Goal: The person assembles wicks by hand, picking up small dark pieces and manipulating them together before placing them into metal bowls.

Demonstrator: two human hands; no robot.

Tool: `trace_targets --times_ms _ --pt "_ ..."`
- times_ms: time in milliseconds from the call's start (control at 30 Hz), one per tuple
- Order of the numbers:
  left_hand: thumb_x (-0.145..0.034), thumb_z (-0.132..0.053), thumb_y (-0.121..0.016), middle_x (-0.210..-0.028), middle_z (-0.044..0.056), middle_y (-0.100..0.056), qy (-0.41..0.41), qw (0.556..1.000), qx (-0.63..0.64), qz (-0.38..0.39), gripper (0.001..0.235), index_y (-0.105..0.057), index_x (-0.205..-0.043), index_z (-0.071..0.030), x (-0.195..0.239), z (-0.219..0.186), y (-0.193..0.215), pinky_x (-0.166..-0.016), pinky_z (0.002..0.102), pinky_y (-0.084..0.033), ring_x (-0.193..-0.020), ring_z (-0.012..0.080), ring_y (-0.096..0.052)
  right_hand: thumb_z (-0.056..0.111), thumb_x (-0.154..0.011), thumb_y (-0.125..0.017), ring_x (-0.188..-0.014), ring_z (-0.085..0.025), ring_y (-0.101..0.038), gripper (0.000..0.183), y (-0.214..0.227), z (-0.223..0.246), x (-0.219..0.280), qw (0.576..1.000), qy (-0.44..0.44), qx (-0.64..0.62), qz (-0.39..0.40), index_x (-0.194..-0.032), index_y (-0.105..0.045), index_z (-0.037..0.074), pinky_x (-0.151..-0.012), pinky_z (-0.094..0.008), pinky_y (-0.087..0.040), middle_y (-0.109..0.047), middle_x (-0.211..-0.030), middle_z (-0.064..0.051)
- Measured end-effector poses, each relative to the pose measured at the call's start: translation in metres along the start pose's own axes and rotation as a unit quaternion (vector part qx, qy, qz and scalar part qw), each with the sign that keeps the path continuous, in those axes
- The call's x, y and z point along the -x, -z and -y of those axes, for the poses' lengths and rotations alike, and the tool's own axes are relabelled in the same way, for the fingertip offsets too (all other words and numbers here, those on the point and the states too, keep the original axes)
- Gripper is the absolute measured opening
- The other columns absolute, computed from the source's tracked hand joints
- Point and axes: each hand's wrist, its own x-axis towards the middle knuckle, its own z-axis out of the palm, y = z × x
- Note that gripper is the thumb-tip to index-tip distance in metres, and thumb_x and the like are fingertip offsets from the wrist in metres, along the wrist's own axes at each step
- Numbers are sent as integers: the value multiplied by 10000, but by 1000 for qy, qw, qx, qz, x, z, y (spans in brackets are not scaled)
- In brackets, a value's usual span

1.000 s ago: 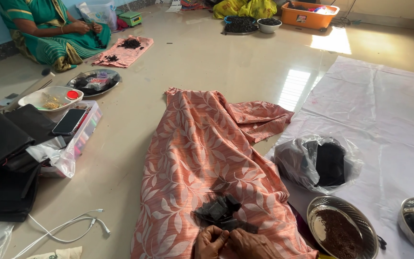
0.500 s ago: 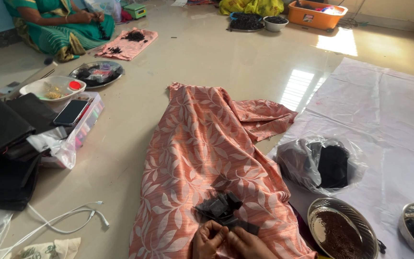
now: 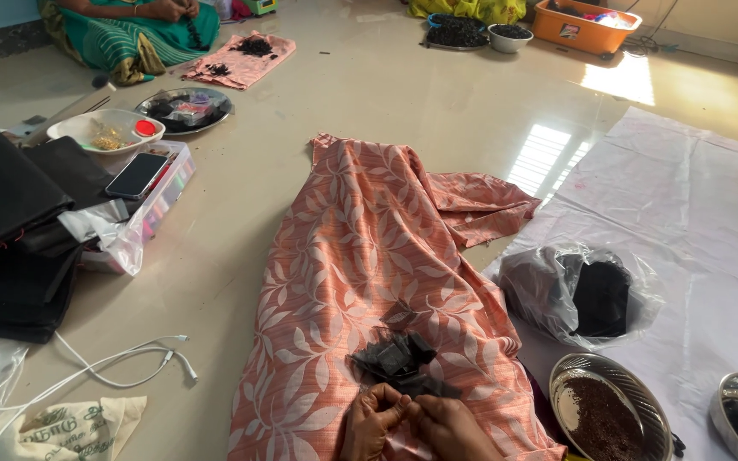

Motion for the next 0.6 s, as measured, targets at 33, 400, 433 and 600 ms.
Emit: trace_targets --times_ms 33,400,433,600 --pt "-870 -90 -816 -672 59 -690 0 1000 1 -1 211 -651 -752 -33 4 -2 -4 -571 239 -445 -580 93 -536 311 -1080 -556 -436 -104 -378 276 -2 1 0 1000 4 12 -10 -986 -627 61 -382 -243 -311 -474 -591 27" --pt "-899 -145 -764 -581 59 -657 -94 993 -69 -30 202 -654 -759 -50 23 -35 -22 -504 253 -443 -498 113 -548 307 -1058 -550 -422 -124 -438 253 -14 -2 -7 995 -30 -100 7 -943 -567 82 -364 -252 -327 -485 -617 -13" --pt "-899 -145 -764 -581 59 -657 -93 993 -70 -32 202 -654 -759 -50 24 -39 -23 -504 253 -443 -498 113 -548 307 -1058 -550 -422 -124 -438 253 -30 9 4 994 -31 -101 8 -943 -567 82 -364 -252 -327 -485 -617 -13" --pt "-891 -194 -805 -561 21 -587 -30 996 -52 -66 280 -630 -720 -58 1 -10 -3 -431 241 -345 -455 75 -450 250 -900 -692 -895 -356 -699 316 -98 53 54 738 173 629 -172 -1108 -500 110 -686 -463 -541 -672 -985 -143"
